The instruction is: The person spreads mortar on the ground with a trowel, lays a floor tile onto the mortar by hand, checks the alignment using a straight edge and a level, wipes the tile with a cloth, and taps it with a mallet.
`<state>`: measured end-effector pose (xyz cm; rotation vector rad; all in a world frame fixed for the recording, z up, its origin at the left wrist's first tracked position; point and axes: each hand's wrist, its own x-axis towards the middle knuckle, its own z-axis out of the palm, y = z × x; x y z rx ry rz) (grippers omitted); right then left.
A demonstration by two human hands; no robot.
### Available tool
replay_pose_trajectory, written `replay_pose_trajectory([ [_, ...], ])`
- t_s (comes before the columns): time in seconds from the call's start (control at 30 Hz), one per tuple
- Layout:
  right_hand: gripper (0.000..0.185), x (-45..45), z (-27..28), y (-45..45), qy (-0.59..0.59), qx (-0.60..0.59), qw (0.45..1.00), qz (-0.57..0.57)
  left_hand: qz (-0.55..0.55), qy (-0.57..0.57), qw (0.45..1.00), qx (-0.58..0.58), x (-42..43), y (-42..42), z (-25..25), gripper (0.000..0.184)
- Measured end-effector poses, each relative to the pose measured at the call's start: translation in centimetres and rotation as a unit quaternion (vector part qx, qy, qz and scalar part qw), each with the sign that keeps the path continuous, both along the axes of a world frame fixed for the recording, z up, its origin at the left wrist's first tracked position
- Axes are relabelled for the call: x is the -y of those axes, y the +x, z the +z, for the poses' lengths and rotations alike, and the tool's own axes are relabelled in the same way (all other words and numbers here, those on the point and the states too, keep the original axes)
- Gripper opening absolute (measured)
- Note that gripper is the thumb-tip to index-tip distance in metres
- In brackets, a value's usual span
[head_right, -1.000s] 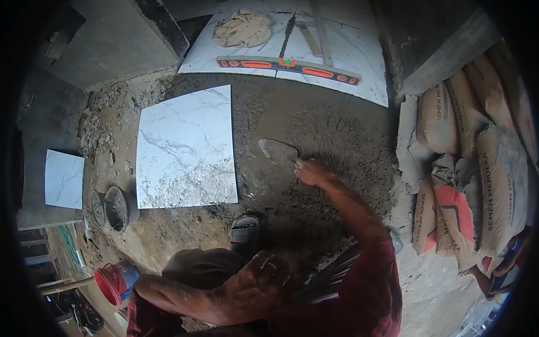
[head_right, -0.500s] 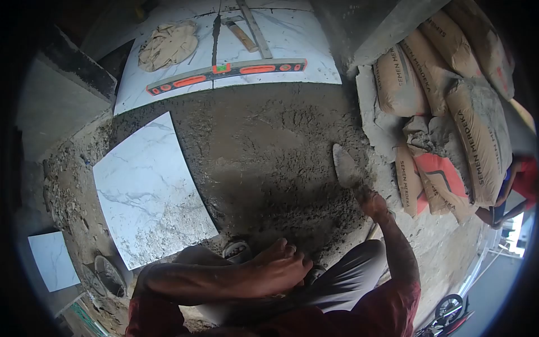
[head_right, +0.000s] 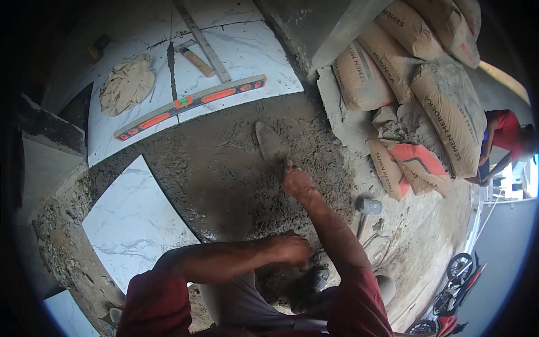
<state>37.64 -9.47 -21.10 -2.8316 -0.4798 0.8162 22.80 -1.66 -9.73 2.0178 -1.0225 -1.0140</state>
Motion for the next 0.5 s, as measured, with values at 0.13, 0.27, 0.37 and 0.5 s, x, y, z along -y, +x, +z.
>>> replay_pose_trajectory([
  [0.13, 0.05, -4.7, 0.5, 2.5, -0.066, -0.083, 0.994, 0.02, -0.018, 0.006, 0.999, 0.027, 0.0, 0.2, 0.0, 0.034],
  [0.27, 0.049, 4.6, -1.5, 4.5, -0.073, -0.003, 0.997, -0.021, 0.01, 0.013, 1.0, -0.027, -1.6, 0.2, -0.8, 0.039],
  [0.37, 0.046, 8.0, 1.0, 1.6, -0.006, 0.012, 0.996, -0.089, -0.005, 0.042, 0.999, -0.035, -1.8, 0.1, -1.8, 0.04],
  [0.5, 0.048, 10.7, 0.7, -2.3, 0.024, 0.005, 0.993, -0.113, -0.02, 0.075, 0.996, -0.036, -3.3, 0.4, -0.9, 0.041],
])
